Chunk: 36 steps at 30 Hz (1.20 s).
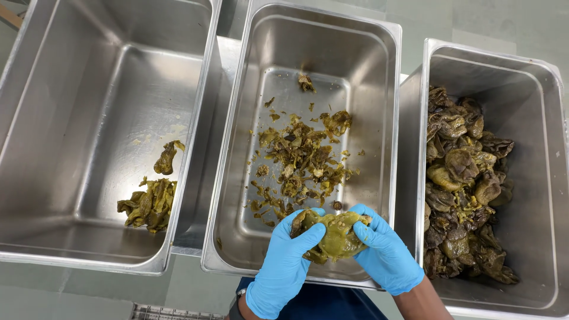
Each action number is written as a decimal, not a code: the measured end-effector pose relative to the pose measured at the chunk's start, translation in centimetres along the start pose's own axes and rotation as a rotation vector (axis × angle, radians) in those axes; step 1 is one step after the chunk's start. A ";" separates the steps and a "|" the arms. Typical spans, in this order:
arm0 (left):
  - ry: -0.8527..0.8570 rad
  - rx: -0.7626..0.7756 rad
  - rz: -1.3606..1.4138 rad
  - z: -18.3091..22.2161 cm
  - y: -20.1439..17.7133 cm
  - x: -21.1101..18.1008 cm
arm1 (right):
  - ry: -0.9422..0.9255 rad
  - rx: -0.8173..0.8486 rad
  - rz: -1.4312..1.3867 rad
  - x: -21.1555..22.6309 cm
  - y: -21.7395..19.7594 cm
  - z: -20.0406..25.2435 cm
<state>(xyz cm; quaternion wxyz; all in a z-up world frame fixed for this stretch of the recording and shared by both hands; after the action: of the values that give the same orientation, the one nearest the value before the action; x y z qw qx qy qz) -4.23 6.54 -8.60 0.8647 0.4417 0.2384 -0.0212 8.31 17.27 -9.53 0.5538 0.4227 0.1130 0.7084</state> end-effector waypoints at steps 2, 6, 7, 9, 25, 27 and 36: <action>0.004 0.004 0.011 0.4 0.4 -0.3 | -0.007 -0.027 0.012 -0.3 -0.8 -0.2; -0.039 0.030 -0.078 1.2 1.8 -1.2 | -0.033 -0.163 0.140 -0.1 -1.9 0.0; -0.030 0.042 -0.083 0.9 1.7 -1.0 | -0.046 -0.155 0.142 0.2 -1.9 0.0; 0.018 0.065 -0.351 0.5 0.9 -0.7 | 0.046 -0.183 0.182 -0.4 -2.3 0.2; -0.069 0.174 -0.307 0.1 0.0 1.0 | 0.093 -0.242 0.227 -0.2 -1.9 0.6; -0.075 0.165 -0.318 1.2 1.2 -0.1 | -0.010 -0.125 0.246 0.7 0.8 1.6; -0.144 0.075 -0.173 1.3 -0.3 0.7 | 0.021 -0.132 0.194 1.0 1.5 2.1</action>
<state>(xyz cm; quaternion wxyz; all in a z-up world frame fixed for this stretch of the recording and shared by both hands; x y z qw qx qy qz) -3.14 5.48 -8.48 0.8574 0.4487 0.2121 -0.1362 8.76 16.93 -6.77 0.5079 0.3868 0.0305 0.7691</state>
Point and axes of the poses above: each hand's wrist, its own z-axis away from the middle knuckle, its own y-axis out of the palm, x = y × z, the point moved 8 cm from there along -z, towards the middle knuckle, and after that the axes turned 8 degrees about y, right-handed, at the moved point
